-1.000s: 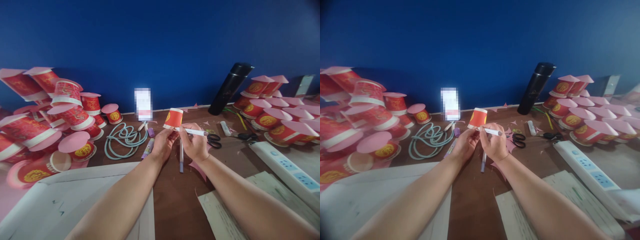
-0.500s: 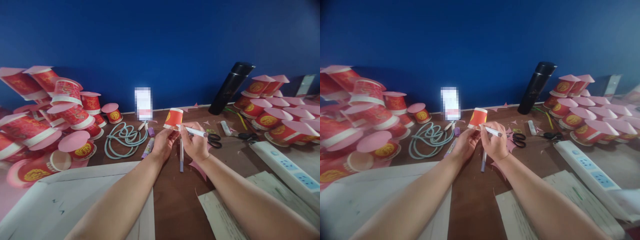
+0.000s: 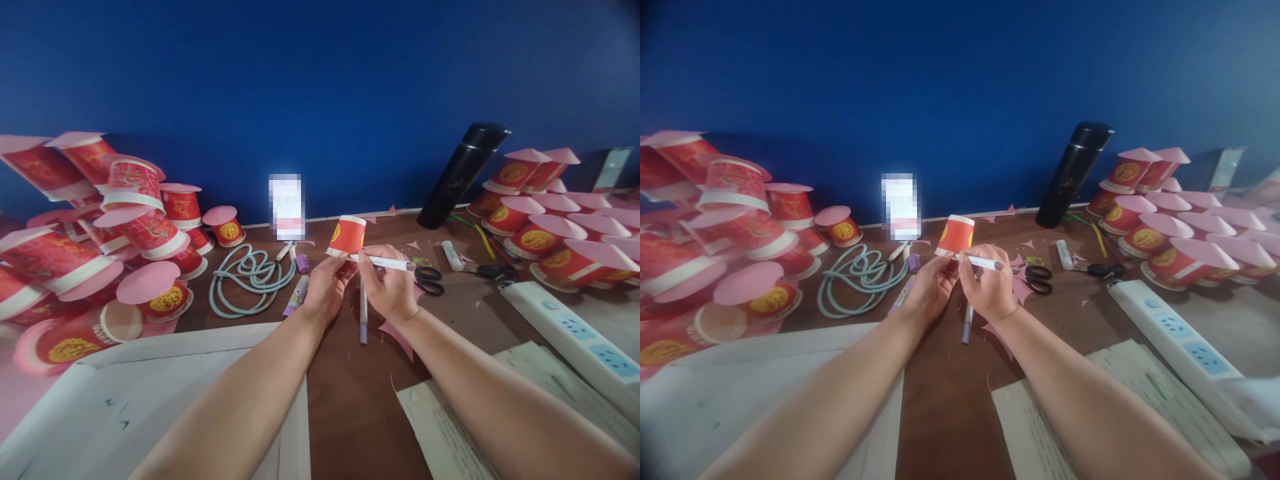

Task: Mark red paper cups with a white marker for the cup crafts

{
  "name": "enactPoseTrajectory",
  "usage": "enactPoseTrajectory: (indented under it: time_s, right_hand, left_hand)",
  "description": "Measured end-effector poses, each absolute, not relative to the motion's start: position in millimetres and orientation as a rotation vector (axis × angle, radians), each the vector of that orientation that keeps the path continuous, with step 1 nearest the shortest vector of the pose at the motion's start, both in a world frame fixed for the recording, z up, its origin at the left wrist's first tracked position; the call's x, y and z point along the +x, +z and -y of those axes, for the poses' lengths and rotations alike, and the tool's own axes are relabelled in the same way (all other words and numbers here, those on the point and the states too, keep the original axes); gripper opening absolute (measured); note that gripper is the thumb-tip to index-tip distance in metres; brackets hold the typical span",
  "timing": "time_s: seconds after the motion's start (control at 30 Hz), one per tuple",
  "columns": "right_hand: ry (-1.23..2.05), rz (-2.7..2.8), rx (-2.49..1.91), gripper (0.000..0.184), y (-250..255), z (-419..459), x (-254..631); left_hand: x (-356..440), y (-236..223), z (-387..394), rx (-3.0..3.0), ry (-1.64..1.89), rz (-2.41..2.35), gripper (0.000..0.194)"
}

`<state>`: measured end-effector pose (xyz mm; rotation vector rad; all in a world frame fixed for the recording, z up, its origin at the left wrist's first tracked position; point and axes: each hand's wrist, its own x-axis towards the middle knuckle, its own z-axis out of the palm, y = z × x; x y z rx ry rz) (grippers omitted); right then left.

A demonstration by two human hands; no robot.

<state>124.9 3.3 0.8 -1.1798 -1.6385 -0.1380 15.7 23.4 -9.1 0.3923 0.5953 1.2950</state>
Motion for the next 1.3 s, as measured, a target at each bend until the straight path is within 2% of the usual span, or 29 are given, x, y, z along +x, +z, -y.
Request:
enactPoseTrajectory:
  time_s: [0.37,0.7,1.0,1.3]
  right_hand:
    - [-0.068,1.626,-1.203,0.011,-0.8,-5.5,126.4]
    - [-0.178,1.623,-1.18,0.008,2.4,-3.4,124.4]
    - [-0.069,1.677,-1.128,0.007,1.5,-4.4,124.6]
    - [-0.165,1.627,-1.169,0.007,4.0,-2.1,123.4]
  left_hand:
    - [16.3,-14.1,-25.9,0.39,1.297,-0.595,0.006]
    - [16.8,-8.0,-22.4,0.386,1.286,-0.606,0.006]
    - [16.6,-12.1,-25.3,0.402,1.303,-0.597,0.004]
    - [18.1,-11.6,-24.3,0.443,1.297,-0.585,0.009]
